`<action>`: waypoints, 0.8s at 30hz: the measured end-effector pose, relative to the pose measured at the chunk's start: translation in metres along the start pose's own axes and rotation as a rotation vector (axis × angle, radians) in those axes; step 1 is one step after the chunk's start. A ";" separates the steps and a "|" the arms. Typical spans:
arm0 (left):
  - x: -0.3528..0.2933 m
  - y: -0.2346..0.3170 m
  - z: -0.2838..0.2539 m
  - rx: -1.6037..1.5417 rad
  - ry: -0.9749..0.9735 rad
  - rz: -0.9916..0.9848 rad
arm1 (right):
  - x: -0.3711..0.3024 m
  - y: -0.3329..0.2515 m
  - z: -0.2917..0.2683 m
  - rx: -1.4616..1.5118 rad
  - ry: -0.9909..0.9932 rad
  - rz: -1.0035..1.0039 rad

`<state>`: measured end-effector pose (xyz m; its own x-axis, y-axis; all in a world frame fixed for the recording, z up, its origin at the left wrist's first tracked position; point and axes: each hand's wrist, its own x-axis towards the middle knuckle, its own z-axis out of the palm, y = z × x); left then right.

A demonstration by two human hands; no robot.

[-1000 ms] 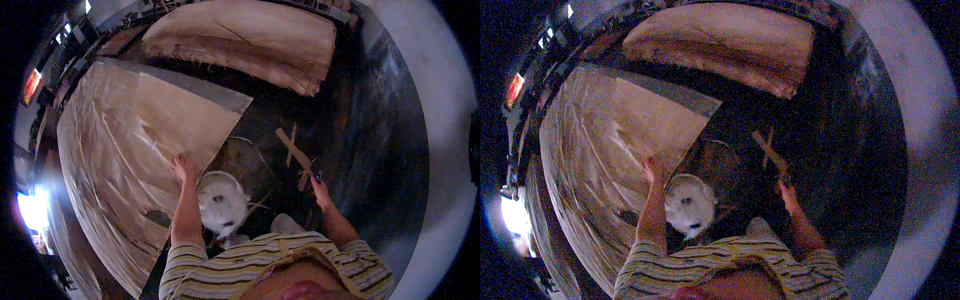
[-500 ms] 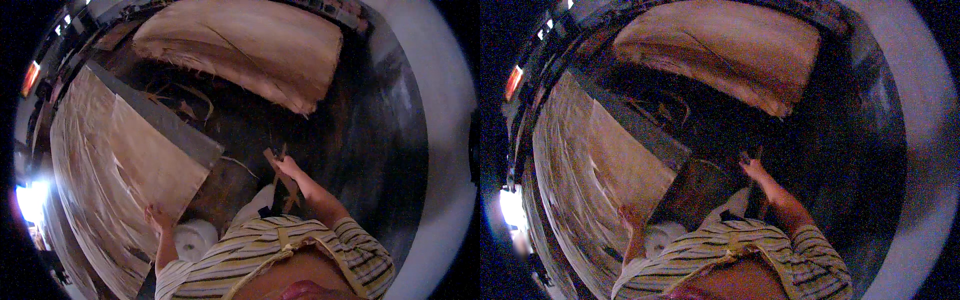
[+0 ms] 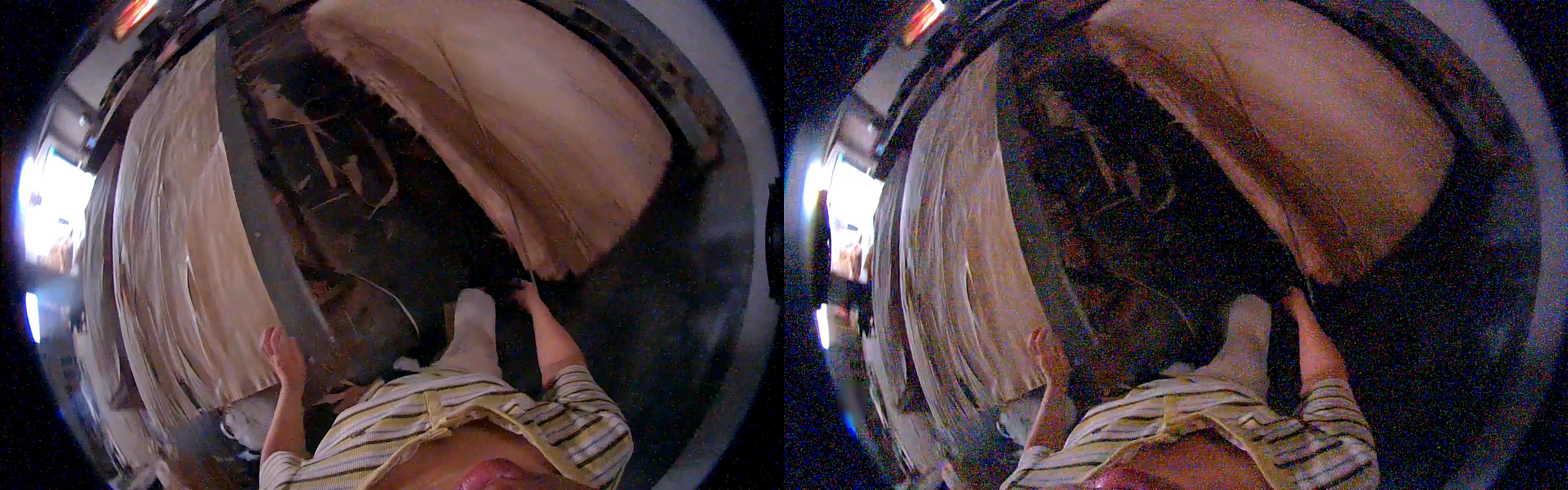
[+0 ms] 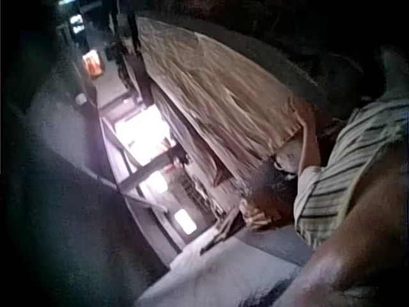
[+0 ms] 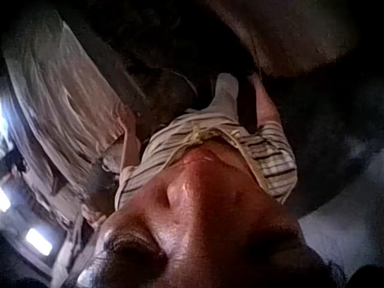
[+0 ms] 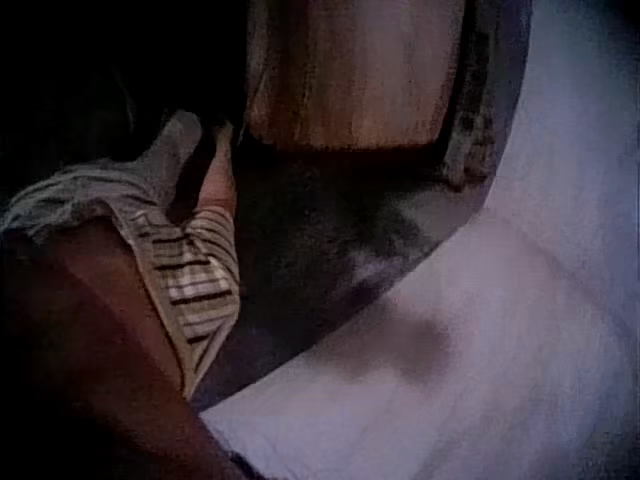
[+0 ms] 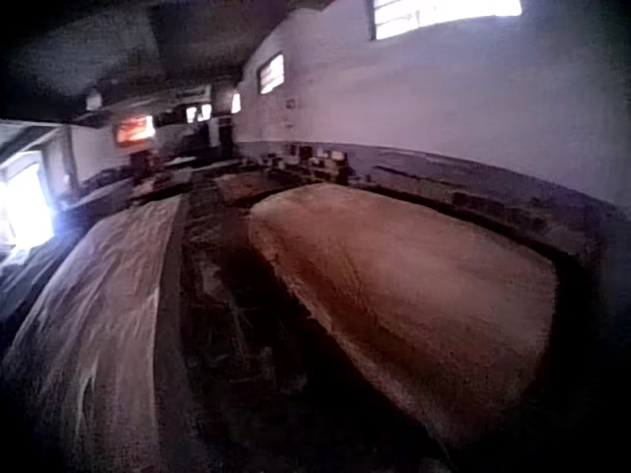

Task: The person handles large sheets of wood veneer, cutting and trimming them with a utility knife and taping pieces together.

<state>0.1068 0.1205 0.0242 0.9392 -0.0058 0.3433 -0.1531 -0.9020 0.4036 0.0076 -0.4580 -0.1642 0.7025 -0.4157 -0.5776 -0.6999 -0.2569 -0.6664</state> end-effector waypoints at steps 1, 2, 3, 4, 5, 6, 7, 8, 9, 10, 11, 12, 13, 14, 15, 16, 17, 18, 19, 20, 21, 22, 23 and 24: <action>0.002 0.028 0.004 0.008 -0.021 -0.036 | 0.019 -0.025 -0.001 -0.247 0.211 -0.164; 0.002 0.045 0.009 0.017 -0.029 -0.086 | 0.019 -0.075 -0.001 -0.484 0.424 -0.358; 0.000 0.055 0.017 0.074 -0.018 -0.178 | 0.010 -0.122 -0.011 -0.707 0.656 -0.550; -0.002 0.063 0.027 0.122 -0.007 -0.256 | 0.019 -0.153 -0.024 -0.708 0.405 -0.196; 0.003 0.073 0.035 0.169 -0.004 -0.310 | 0.057 -0.144 -0.030 -0.638 0.381 -0.186; 0.010 0.081 0.042 0.275 -0.021 -0.370 | 0.111 -0.119 -0.035 -0.513 0.318 -0.180; 0.022 0.089 0.044 0.289 -0.031 -0.379 | 0.158 -0.094 -0.038 -0.393 0.249 -0.153; 0.032 0.098 0.045 0.308 -0.049 -0.396 | 0.193 -0.079 -0.043 -0.319 0.188 -0.092; 0.029 0.111 0.039 0.339 -0.090 -0.428 | 0.214 -0.066 -0.053 -0.287 0.113 -0.022; 0.017 0.121 0.042 0.391 -0.109 -0.452 | 0.225 -0.081 -0.069 -0.242 -0.015 0.143; 0.002 0.135 0.046 0.449 -0.091 -0.458 | 0.245 -0.073 -0.076 -0.269 -0.003 -0.002; 0.007 0.146 0.053 0.492 -0.072 -0.432 | 0.267 -0.065 -0.090 -0.270 0.036 -0.142; 0.010 0.152 0.056 0.543 -0.053 -0.410 | 0.282 -0.066 -0.089 -0.267 0.068 -0.282; 0.011 0.149 0.058 0.581 -0.039 -0.390 | 0.293 -0.067 -0.083 -0.245 0.059 -0.188; 0.012 0.143 0.059 0.618 -0.029 -0.373 | 0.303 -0.070 -0.078 -0.229 0.049 -0.092; 0.012 0.136 0.056 0.654 -0.018 -0.353 | 0.307 -0.077 -0.070 -0.214 0.040 0.004; 0.012 0.130 0.051 0.674 -0.018 -0.352 | 0.314 -0.075 -0.056 -0.194 0.047 -0.029; 0.017 0.128 0.056 0.675 -0.021 -0.345 | 0.323 -0.068 -0.052 -0.178 0.071 -0.058; 0.024 0.127 0.061 0.675 -0.021 -0.335 | 0.331 -0.063 -0.048 -0.159 0.098 -0.088; 0.030 0.125 0.067 0.696 -0.022 -0.338 | 0.340 -0.059 -0.047 -0.184 0.104 -0.060; 0.018 0.127 0.066 0.734 -0.032 -0.374 | 0.331 -0.079 -0.043 -0.231 0.079 -0.040; 0.017 0.128 0.068 0.755 -0.035 -0.391 | 0.324 -0.097 -0.046 -0.268 0.078 -0.018; 0.022 0.128 0.070 0.717 -0.059 -0.404 | 0.325 -0.096 -0.054 -0.300 0.061 -0.067; 0.027 0.128 0.070 0.682 -0.076 -0.422 | 0.326 -0.101 -0.060 -0.332 0.041 -0.126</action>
<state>0.1340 -0.0253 0.0260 0.8982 0.3870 0.2087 0.4175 -0.8994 -0.1291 0.2994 -0.6197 -0.2573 0.7852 -0.3957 -0.4763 -0.6162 -0.5755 -0.5377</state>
